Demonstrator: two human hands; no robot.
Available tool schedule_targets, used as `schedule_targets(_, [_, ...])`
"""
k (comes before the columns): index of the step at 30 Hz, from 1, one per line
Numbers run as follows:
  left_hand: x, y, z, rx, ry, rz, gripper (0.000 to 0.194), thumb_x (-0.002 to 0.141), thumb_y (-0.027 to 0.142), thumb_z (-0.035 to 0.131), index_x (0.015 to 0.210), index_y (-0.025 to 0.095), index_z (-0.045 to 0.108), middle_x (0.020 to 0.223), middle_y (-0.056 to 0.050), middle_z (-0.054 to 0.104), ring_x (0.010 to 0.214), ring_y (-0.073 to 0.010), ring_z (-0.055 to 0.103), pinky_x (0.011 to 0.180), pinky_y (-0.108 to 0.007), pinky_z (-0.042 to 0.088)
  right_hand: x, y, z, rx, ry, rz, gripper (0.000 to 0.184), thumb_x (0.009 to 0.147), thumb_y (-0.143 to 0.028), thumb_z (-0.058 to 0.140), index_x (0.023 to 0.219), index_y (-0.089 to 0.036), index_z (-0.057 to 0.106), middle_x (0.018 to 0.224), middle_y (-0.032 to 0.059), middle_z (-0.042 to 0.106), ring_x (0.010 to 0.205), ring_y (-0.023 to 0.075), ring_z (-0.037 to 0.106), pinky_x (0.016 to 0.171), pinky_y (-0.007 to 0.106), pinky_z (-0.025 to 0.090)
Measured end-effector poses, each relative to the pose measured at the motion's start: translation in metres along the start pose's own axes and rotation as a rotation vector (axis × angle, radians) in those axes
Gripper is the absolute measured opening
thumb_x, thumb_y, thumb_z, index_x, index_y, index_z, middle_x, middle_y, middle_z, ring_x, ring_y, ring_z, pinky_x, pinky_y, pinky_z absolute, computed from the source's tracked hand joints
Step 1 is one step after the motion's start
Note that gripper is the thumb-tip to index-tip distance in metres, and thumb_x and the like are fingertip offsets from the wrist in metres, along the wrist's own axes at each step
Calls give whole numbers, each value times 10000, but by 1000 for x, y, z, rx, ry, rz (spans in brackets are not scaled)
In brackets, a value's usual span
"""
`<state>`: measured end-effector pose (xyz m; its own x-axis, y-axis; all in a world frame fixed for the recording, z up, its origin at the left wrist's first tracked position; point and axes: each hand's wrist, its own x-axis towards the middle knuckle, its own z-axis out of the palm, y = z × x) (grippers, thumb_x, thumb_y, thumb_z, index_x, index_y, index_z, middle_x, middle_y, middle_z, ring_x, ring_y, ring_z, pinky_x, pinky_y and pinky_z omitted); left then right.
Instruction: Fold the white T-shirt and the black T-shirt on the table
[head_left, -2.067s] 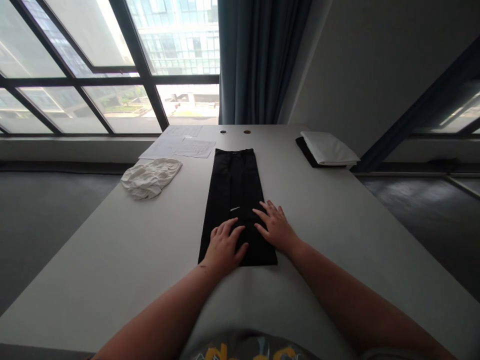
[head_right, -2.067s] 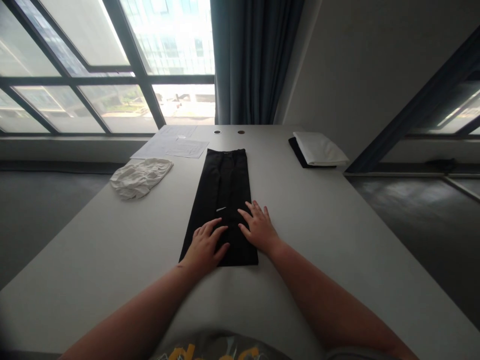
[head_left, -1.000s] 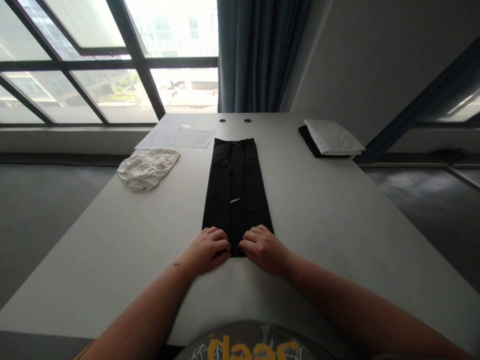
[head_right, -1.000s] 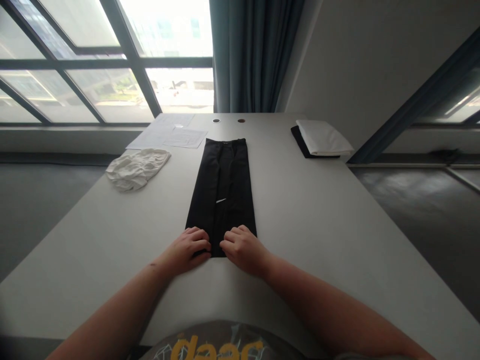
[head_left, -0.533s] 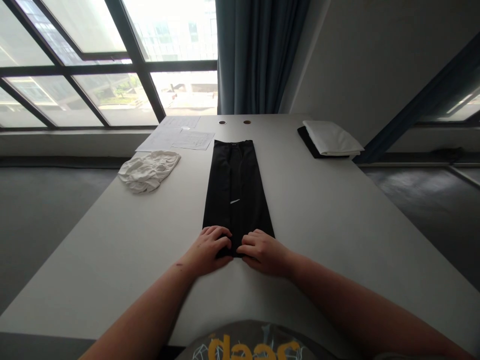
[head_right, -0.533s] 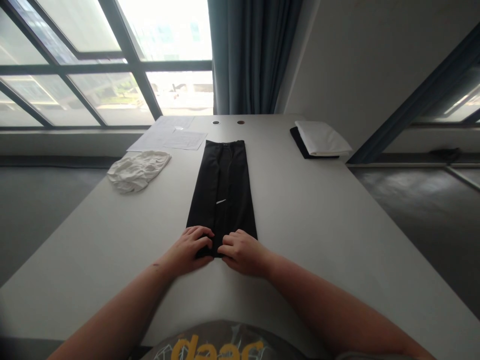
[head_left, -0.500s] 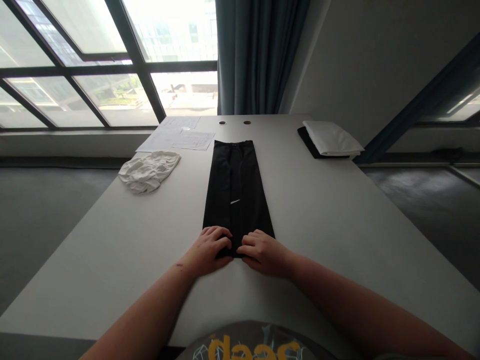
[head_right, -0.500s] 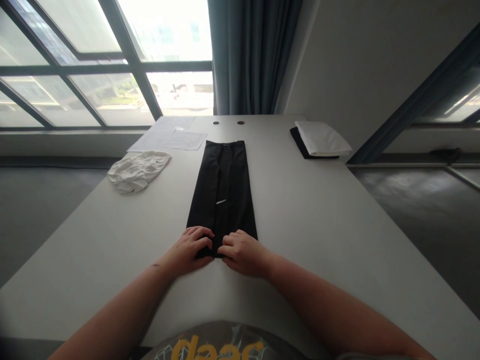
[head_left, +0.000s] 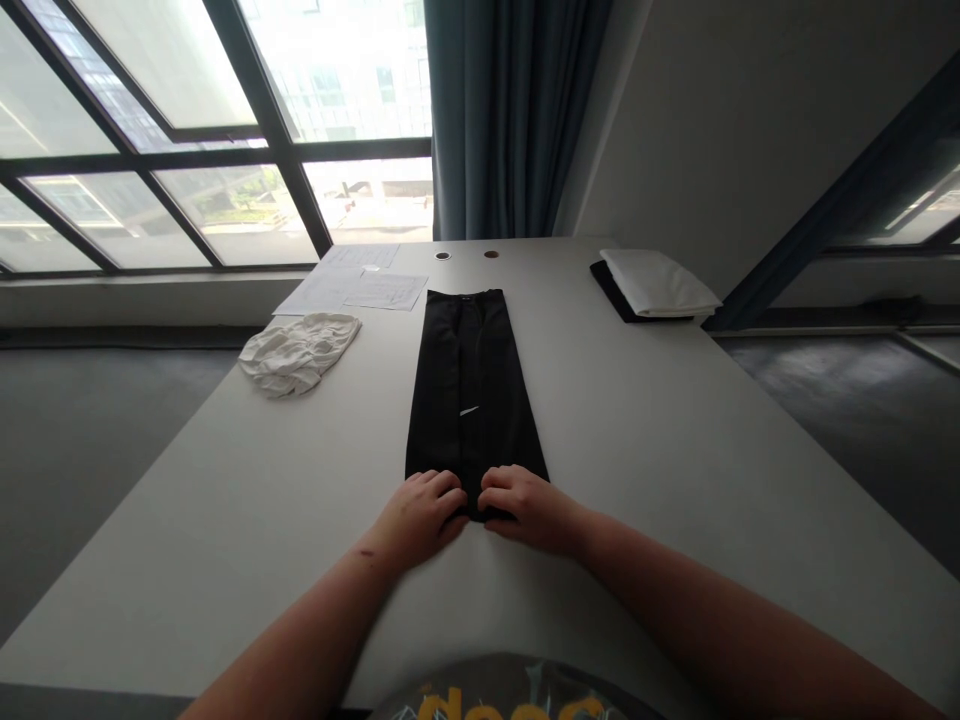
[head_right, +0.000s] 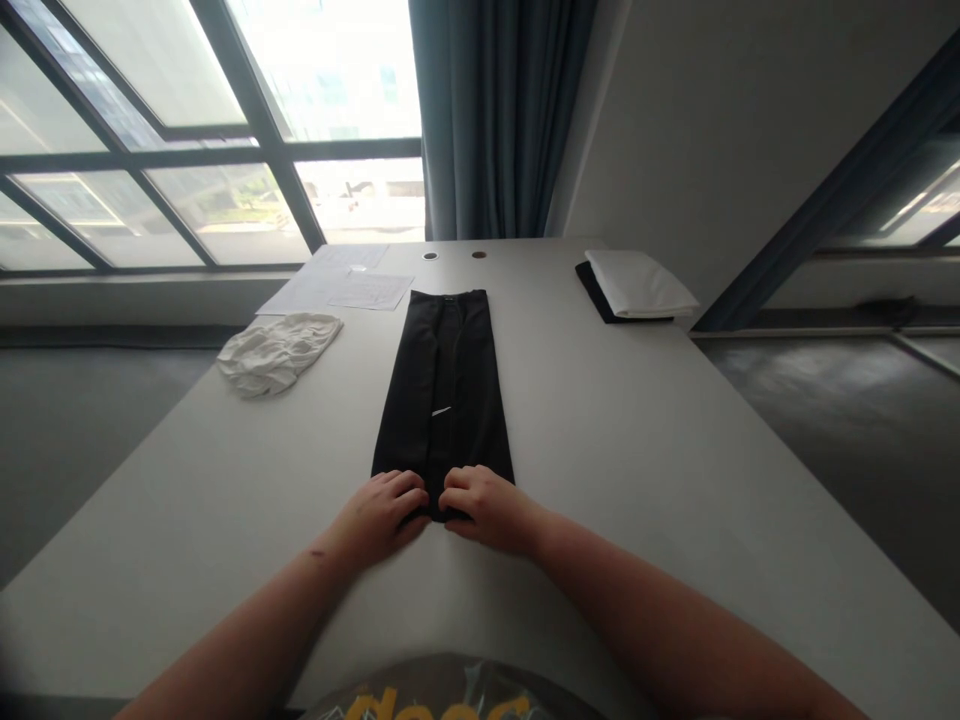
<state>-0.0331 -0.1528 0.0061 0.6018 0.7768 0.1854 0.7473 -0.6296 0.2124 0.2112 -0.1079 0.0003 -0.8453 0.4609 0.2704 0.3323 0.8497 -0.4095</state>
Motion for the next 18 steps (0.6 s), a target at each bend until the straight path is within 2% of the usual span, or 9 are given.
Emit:
schedule_targets(3, [2,3,2,17,-2,-7,82,934,227,595,960,204,669,986,-61,696,867,-224,636,785,-368,503,1,-1,3,-91,9,-23,130,958,-145,648,1066,-179,712,1042,80,673,904,200,602,878,340,492])
schedule_targets(6, [2,2,3,-16,19,-12,132,873,148,604,980,205,655,1066,-67,712,952,-243,649,857,-394,518,0,-1,5,-152,7,-35,286,946,-24,548,1136,-171,703,1061,88,685,919,204,605,891,344,512])
schedule_targets(10, [-7,-11,-1,-115,41,-28,288,773,31,577,976,226,636,1265,-60,695,1176,-255,627,1022,-416,491,-13,4,-3,-123,55,37,480,878,60,486,1238,-188,684,1091,93,706,981,213,628,916,372,530])
schedule_targets(13, [-17,-28,-11,-186,5,-64,476,676,-19,544,1066,239,631,1331,-57,683,1234,-243,617,1085,-419,471,-33,16,-13,-62,137,92,629,806,81,480,1335,-208,656,1132,95,725,1082,233,639,999,443,529])
schedule_targets(15, [-25,-40,-17,-217,-20,-85,549,628,-28,525,1092,245,635,1351,-56,680,1257,-242,614,1103,-424,468,-47,26,-17,-7,185,119,662,778,70,498,1346,-227,663,1190,94,728,1163,246,634,1067,491,514])
schedule_targets(18, [-32,-53,-22,-241,-18,-94,530,648,-13,526,1086,253,661,1360,-55,686,1277,-248,612,1107,-436,475,-64,39,-19,48,208,126,592,798,41,523,1273,-253,719,1299,92,714,1299,271,598,1133,544,486])
